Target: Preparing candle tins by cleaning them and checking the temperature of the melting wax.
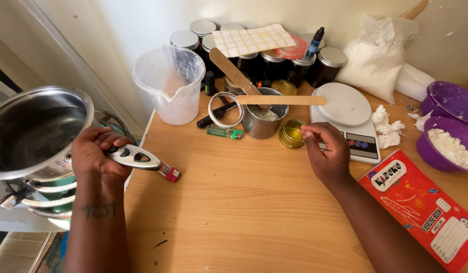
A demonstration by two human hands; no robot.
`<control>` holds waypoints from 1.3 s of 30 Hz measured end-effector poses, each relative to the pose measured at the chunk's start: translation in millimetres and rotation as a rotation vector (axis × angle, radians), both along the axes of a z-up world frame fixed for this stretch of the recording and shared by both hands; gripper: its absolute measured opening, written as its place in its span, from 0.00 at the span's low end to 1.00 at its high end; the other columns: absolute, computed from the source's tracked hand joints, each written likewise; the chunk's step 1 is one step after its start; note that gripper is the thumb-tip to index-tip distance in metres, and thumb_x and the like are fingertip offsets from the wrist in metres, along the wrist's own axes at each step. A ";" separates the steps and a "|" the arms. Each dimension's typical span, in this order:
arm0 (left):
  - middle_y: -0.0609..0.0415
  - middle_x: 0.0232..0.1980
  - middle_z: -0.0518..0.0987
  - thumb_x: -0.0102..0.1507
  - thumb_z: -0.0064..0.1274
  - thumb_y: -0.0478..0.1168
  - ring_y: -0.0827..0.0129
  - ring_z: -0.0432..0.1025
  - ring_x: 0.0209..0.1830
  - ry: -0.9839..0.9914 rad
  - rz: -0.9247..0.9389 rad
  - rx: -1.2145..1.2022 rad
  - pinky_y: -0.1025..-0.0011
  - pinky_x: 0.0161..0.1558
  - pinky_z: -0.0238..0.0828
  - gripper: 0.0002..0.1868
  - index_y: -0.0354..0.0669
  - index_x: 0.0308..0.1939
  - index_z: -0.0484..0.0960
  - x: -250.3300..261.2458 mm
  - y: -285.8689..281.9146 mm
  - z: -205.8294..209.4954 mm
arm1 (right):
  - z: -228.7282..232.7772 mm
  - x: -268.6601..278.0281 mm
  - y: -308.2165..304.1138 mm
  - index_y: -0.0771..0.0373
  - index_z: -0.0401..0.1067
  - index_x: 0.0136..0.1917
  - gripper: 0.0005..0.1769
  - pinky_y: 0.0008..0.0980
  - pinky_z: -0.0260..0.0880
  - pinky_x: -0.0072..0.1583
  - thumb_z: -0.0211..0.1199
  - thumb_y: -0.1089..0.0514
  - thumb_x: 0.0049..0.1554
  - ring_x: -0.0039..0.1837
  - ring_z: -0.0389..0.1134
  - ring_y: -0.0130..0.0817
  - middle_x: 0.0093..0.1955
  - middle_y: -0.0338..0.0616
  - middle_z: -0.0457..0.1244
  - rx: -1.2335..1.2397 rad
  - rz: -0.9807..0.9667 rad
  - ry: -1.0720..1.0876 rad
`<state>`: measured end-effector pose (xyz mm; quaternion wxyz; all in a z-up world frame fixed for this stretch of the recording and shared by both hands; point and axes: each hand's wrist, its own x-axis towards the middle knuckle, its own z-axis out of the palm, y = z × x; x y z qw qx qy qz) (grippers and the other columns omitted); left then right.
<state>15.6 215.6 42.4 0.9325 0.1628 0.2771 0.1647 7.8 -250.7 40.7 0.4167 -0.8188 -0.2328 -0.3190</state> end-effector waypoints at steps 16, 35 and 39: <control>0.71 0.15 0.49 0.59 0.47 0.30 0.84 0.45 0.12 -0.063 -0.251 -0.022 0.80 0.19 0.49 0.21 0.58 0.19 0.57 -96.8 -137.1 45.0 | 2.7 -3.7 4.0 0.68 0.78 0.57 0.09 0.31 0.74 0.55 0.58 0.66 0.69 0.55 0.74 0.36 0.52 0.49 0.71 0.013 -0.012 -0.006; 0.63 0.21 0.44 0.63 0.50 0.29 0.78 0.42 0.14 0.184 -0.624 -0.164 0.72 0.18 0.49 0.19 0.51 0.24 0.59 -163.0 -259.1 56.3 | -2.9 0.4 -5.4 0.67 0.80 0.56 0.10 0.30 0.74 0.53 0.58 0.65 0.68 0.54 0.75 0.35 0.50 0.47 0.72 0.006 -0.016 0.033; 0.61 0.20 0.44 0.62 0.50 0.29 0.75 0.42 0.15 0.202 -0.686 -0.180 0.72 0.18 0.49 0.20 0.50 0.24 0.57 -163.2 -274.0 54.8 | -0.9 -0.8 -5.1 0.67 0.80 0.56 0.09 0.30 0.74 0.54 0.59 0.65 0.68 0.54 0.75 0.35 0.50 0.46 0.72 0.002 0.004 0.039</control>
